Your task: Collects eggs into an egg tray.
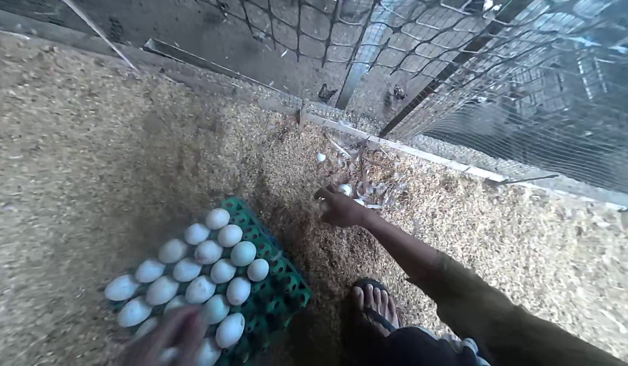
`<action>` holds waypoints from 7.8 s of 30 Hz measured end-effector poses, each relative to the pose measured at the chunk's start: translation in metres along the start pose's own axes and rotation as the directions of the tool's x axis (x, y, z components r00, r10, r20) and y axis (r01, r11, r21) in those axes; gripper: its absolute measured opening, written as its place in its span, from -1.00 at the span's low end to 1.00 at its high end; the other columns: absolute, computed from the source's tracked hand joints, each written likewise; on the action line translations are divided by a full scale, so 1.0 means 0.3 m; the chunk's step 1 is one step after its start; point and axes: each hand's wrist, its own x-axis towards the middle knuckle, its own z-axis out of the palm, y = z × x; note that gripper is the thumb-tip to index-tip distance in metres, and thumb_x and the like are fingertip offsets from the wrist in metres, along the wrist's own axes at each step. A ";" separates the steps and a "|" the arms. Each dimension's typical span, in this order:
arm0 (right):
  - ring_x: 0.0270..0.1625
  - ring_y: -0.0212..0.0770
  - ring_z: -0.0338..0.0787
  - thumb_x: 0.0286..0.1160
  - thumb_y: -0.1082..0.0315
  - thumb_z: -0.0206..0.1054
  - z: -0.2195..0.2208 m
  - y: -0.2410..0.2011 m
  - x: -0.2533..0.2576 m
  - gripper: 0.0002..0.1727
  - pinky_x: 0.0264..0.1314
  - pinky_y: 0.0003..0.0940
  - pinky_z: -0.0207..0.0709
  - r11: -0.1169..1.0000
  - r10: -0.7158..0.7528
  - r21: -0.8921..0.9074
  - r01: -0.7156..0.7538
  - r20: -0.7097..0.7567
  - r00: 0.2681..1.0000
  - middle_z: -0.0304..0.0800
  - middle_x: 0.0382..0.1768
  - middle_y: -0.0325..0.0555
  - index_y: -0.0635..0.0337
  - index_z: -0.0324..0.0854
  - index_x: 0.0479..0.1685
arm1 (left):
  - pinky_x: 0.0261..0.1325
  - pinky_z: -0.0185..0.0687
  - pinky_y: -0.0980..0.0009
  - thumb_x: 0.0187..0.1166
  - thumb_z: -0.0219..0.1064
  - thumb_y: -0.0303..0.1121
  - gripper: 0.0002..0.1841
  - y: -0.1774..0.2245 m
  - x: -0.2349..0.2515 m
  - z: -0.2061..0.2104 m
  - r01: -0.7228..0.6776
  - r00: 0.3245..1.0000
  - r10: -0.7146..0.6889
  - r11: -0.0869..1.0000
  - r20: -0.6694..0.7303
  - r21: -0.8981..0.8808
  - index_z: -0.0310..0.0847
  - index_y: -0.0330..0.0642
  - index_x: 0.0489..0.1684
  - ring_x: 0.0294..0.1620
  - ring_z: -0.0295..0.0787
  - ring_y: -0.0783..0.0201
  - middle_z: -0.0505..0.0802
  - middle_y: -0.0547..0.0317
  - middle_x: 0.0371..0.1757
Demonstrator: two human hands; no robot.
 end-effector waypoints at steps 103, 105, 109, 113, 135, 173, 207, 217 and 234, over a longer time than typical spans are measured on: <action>0.13 0.55 0.71 0.37 0.33 0.60 -0.197 0.021 0.094 -0.23 0.11 0.56 0.53 0.968 0.123 -0.164 -0.193 -0.361 0.924 0.61 0.22 0.57 0.29 0.33 0.58 | 0.27 0.63 -0.13 0.55 0.45 -0.22 -0.51 0.145 0.140 -0.019 0.102 0.994 -0.097 0.986 -0.041 0.133 0.52 -0.05 0.46 0.31 0.65 -0.04 0.55 -0.11 0.49; -0.14 0.15 0.82 0.55 0.40 0.42 -0.125 0.015 0.053 -0.44 -0.07 0.17 0.74 0.987 0.159 0.049 -0.151 -0.333 0.930 0.74 -0.03 0.31 0.34 0.35 0.50 | 0.32 0.61 -0.15 0.57 0.44 -0.17 -0.48 0.102 0.101 0.046 0.100 0.983 -0.139 0.955 0.123 0.279 0.53 -0.03 0.51 0.38 0.64 -0.14 0.44 -0.18 0.63; -0.18 -0.21 0.82 0.63 0.46 0.03 0.065 -0.076 -0.033 -0.61 -0.05 -0.17 0.81 0.763 0.021 0.644 0.051 -0.103 0.994 0.72 -0.07 -0.04 0.35 0.37 0.39 | 0.32 0.62 -0.14 0.70 0.29 -0.20 -0.49 0.007 0.057 0.168 -0.084 0.952 -0.023 0.939 0.304 0.332 0.48 -0.23 0.57 0.35 0.66 -0.28 0.51 -0.34 0.54; 0.11 -0.23 0.81 0.48 0.42 0.24 0.238 -0.202 -0.145 -0.46 0.16 -0.21 0.77 0.784 -0.336 0.540 0.305 -0.044 0.941 0.67 0.23 0.06 0.43 0.35 0.46 | 0.14 0.72 -0.15 0.63 0.37 -0.27 -0.57 -0.063 0.051 0.252 -0.335 0.941 0.281 0.854 0.191 0.398 0.63 -0.32 0.39 0.19 0.75 -0.32 0.69 -0.40 0.28; 0.27 0.10 0.81 0.44 0.44 0.50 0.411 -0.216 -0.214 -0.74 0.37 -0.07 0.69 0.743 -0.652 -0.096 0.663 -0.328 0.684 0.83 0.17 0.20 0.28 0.83 0.08 | -0.08 0.79 -0.08 0.61 0.34 -0.18 -0.64 -0.173 0.042 0.242 -0.519 0.834 0.544 0.711 0.097 0.475 0.77 -0.40 -0.07 -0.07 0.84 -0.30 0.81 -0.38 -0.06; 0.46 0.25 0.60 0.10 -0.05 0.68 0.066 0.212 -0.334 -0.32 0.51 0.17 0.47 0.992 0.100 -0.052 -0.113 -0.206 0.973 0.53 0.49 0.31 0.19 0.76 0.21 | 0.18 0.72 0.08 0.87 0.02 -0.15 -0.49 0.350 0.371 0.963 0.431 0.882 -0.393 0.448 0.260 -0.784 0.25 -0.32 0.63 0.22 0.72 0.00 0.59 -0.28 0.42; 0.41 0.28 0.69 0.61 0.15 0.34 -0.079 0.368 0.034 -0.50 0.31 0.49 0.52 0.922 0.307 -0.169 -0.347 -0.226 0.925 0.62 0.49 0.12 -0.09 0.59 0.55 | -0.34 0.86 0.14 0.85 0.02 -0.21 -0.73 0.321 0.390 0.831 0.536 0.829 -0.307 0.200 0.467 -0.820 0.40 -0.27 0.10 -0.47 0.77 0.12 0.67 0.04 -0.35; 0.43 0.43 0.63 0.37 0.05 0.57 -0.037 0.300 0.199 -0.26 0.31 0.57 0.46 0.880 0.296 -0.384 -0.279 -0.014 0.955 0.53 0.54 0.28 -0.05 0.50 0.63 | -0.32 0.78 0.31 0.67 -0.09 -0.53 -0.70 0.308 0.384 0.809 0.401 0.900 -0.292 0.264 0.323 -0.877 0.43 -0.27 0.25 -0.34 0.78 0.23 0.73 0.08 -0.16; -0.41 -0.41 0.77 0.36 0.11 0.50 0.042 0.129 -0.235 -0.63 -0.31 -0.46 0.72 0.517 0.032 0.851 0.095 -0.130 0.991 0.81 -0.32 -0.28 0.09 0.61 0.03 | -0.16 0.70 0.62 0.40 0.58 -0.22 -0.42 0.289 0.436 0.864 -0.340 0.892 0.081 0.768 -0.445 -0.543 0.64 -0.41 0.34 -0.15 0.74 0.50 0.77 -0.07 0.20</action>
